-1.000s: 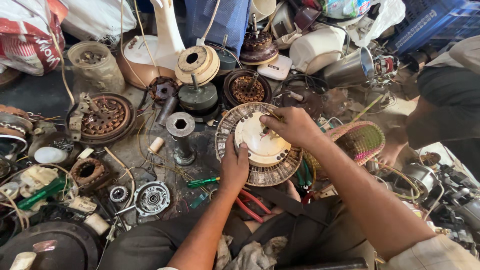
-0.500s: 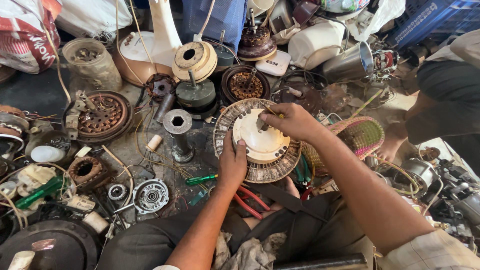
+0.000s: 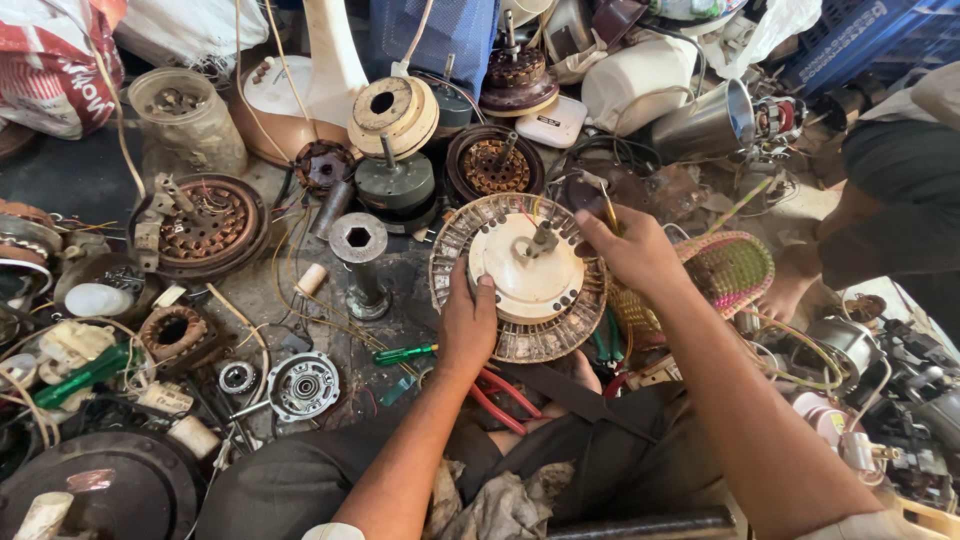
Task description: The person is repairing an electrical component, likely a fan motor stator. They use a screwdriver to tighten screws on the central hub, wipe the component with a cloth, and use pliers to adjust wires. The person also picks up and places a small cylindrical part onto the hub.
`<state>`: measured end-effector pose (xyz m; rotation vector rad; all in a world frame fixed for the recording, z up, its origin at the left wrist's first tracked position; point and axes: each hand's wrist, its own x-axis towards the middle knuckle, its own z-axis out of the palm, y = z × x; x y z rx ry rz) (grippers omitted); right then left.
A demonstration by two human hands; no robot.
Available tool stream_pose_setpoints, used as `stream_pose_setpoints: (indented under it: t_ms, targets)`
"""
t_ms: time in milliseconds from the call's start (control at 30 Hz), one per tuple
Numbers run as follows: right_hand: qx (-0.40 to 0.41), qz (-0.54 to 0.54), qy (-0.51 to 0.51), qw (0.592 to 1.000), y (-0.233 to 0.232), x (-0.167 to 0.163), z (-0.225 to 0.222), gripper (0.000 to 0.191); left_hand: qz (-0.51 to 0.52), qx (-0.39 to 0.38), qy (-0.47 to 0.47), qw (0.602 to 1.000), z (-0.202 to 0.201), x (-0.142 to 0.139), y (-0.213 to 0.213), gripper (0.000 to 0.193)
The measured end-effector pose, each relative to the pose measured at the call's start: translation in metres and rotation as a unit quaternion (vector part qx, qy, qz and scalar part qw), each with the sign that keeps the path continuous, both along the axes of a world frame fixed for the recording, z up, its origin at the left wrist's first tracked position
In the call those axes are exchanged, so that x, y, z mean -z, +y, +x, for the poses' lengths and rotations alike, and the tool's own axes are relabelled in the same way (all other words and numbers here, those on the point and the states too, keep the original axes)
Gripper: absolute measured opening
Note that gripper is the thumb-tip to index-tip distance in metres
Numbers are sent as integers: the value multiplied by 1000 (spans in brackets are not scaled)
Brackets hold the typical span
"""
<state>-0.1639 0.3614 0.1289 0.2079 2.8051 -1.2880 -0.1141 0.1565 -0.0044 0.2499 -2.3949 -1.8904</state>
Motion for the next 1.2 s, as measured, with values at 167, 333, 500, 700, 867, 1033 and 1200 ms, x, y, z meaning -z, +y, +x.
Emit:
stream_pose_setpoints:
  t_ms: [167, 333, 500, 700, 867, 1033, 1200]
  targets:
    - [22, -5, -39, 999, 10, 0, 7, 38, 4, -4, 6, 1000, 1, -1, 3, 64]
    - [21, -33, -38, 999, 19, 9, 10, 37, 17, -3, 13, 1000, 1, 3, 4, 64]
    - [26, -22, 3, 999, 42, 41, 13, 35, 8, -6, 35, 999, -1, 7, 3, 63]
    - [78, -107, -48, 990, 60, 94, 22, 43, -49, -22, 52, 997, 3, -6, 3, 61]
    - [44, -157, 0, 987, 59, 123, 38, 61, -233, -3, 306, 923, 4, -34, 3, 60]
    - [14, -55, 66, 996, 55, 124, 40, 63, -202, 88, 315, 923, -21, -60, 16, 57]
    - [6, 0, 126, 992, 54, 114, 56, 58, -203, 97, 238, 945, -40, -62, 26, 42]
